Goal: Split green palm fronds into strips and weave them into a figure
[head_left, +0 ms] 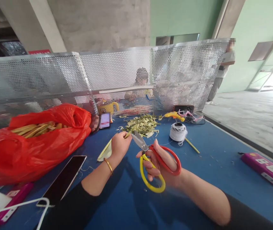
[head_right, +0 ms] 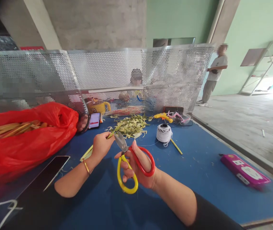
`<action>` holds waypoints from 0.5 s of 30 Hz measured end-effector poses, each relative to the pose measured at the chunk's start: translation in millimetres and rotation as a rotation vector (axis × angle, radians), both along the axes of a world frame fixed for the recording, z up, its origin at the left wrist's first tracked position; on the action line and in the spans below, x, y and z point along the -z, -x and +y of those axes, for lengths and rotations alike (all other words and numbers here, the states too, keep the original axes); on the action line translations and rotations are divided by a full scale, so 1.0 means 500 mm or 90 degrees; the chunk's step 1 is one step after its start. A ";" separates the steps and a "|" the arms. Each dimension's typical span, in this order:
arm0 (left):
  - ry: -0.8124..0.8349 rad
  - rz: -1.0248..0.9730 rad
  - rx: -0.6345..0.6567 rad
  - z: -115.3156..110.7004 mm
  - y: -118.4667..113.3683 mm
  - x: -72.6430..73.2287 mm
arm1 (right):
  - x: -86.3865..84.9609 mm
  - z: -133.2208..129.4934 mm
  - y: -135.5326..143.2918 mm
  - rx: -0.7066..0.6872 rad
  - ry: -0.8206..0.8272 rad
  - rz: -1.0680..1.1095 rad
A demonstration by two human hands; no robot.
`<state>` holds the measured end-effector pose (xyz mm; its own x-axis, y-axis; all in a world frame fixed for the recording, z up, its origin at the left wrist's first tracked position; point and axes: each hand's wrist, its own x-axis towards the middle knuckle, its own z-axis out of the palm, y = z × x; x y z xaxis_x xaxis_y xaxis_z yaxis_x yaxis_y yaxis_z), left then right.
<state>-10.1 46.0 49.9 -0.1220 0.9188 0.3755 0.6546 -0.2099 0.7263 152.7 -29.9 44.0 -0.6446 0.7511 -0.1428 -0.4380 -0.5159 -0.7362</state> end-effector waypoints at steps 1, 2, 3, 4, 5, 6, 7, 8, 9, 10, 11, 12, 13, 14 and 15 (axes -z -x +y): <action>0.000 0.002 0.003 -0.001 -0.001 0.001 | -0.001 0.000 0.001 0.003 0.006 -0.001; 0.003 0.003 0.006 -0.002 -0.003 0.002 | -0.003 -0.001 0.002 0.005 0.011 -0.002; 0.007 0.005 0.009 -0.003 -0.004 0.003 | -0.005 -0.001 0.002 0.008 0.014 -0.002; 0.012 0.008 0.011 -0.004 -0.006 0.004 | -0.007 -0.001 0.002 0.011 0.014 -0.002; 0.015 0.011 0.012 -0.005 -0.008 0.004 | -0.008 -0.001 0.002 0.015 0.013 -0.002; 0.017 0.016 0.011 -0.006 -0.009 0.005 | -0.010 -0.001 0.002 0.020 0.014 -0.003; 0.017 0.021 0.011 -0.007 -0.010 0.006 | -0.011 -0.001 0.002 0.024 0.017 -0.007; 0.016 0.025 0.010 -0.007 -0.011 0.006 | -0.011 -0.001 0.001 0.028 0.023 -0.013; 0.017 0.029 0.010 -0.007 -0.012 0.006 | -0.011 -0.001 0.001 0.032 0.030 -0.019; 0.018 0.034 0.011 -0.007 -0.012 0.007 | -0.010 -0.001 0.002 0.037 0.038 -0.026; 0.021 0.040 0.011 -0.007 -0.013 0.007 | -0.009 -0.001 0.002 0.042 0.045 -0.032; 0.024 0.047 0.007 -0.006 -0.013 0.008 | -0.008 0.000 0.003 0.048 0.050 -0.037; 0.027 0.054 0.000 -0.005 -0.013 0.009 | -0.007 0.000 0.004 0.055 0.052 -0.041; 0.029 0.061 -0.007 -0.004 -0.013 0.010 | -0.006 0.001 0.005 0.060 0.051 -0.044; 0.032 0.064 -0.012 -0.002 -0.012 0.011 | -0.005 0.002 0.005 0.066 0.046 -0.051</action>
